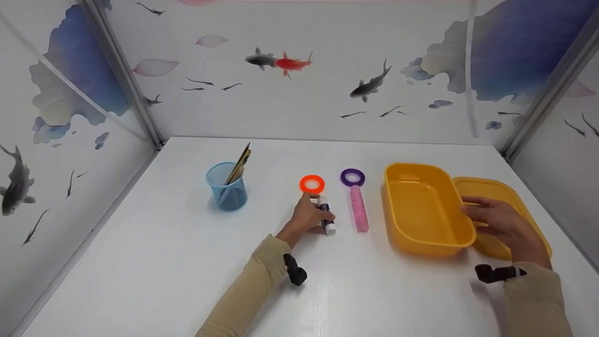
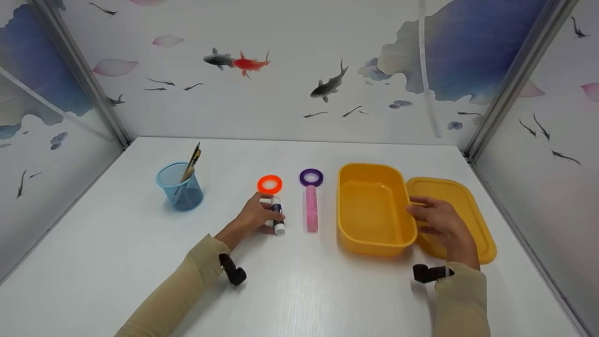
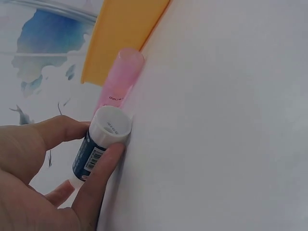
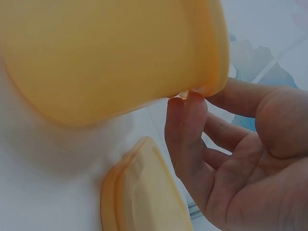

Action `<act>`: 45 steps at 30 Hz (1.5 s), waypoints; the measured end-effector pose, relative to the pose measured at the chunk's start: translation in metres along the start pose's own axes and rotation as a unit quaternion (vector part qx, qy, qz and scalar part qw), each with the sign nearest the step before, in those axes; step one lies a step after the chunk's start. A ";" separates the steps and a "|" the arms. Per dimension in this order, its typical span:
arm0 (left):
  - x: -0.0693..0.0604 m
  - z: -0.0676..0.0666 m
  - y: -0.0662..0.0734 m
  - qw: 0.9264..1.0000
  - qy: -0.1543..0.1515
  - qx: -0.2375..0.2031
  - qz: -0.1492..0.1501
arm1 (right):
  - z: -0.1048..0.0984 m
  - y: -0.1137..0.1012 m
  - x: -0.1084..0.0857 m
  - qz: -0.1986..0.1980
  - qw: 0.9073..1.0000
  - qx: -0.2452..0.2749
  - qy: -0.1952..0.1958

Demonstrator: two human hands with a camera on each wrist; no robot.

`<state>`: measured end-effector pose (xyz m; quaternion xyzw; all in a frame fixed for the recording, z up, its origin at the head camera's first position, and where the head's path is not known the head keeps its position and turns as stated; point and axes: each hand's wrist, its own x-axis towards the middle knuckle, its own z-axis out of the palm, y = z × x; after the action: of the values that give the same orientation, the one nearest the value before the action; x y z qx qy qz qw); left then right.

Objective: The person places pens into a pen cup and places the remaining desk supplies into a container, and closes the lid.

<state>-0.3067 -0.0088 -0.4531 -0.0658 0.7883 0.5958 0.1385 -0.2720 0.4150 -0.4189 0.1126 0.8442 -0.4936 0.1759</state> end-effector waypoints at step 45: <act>-0.021 0.078 0.087 0.996 -0.057 -0.073 0.004 | -0.006 0.005 0.000 -0.021 0.997 0.071 -0.019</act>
<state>-0.2991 0.0888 -0.3865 -0.0379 0.7335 0.6555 0.1756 -0.2708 0.4227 -0.4203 0.0976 0.8057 -0.5582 0.1726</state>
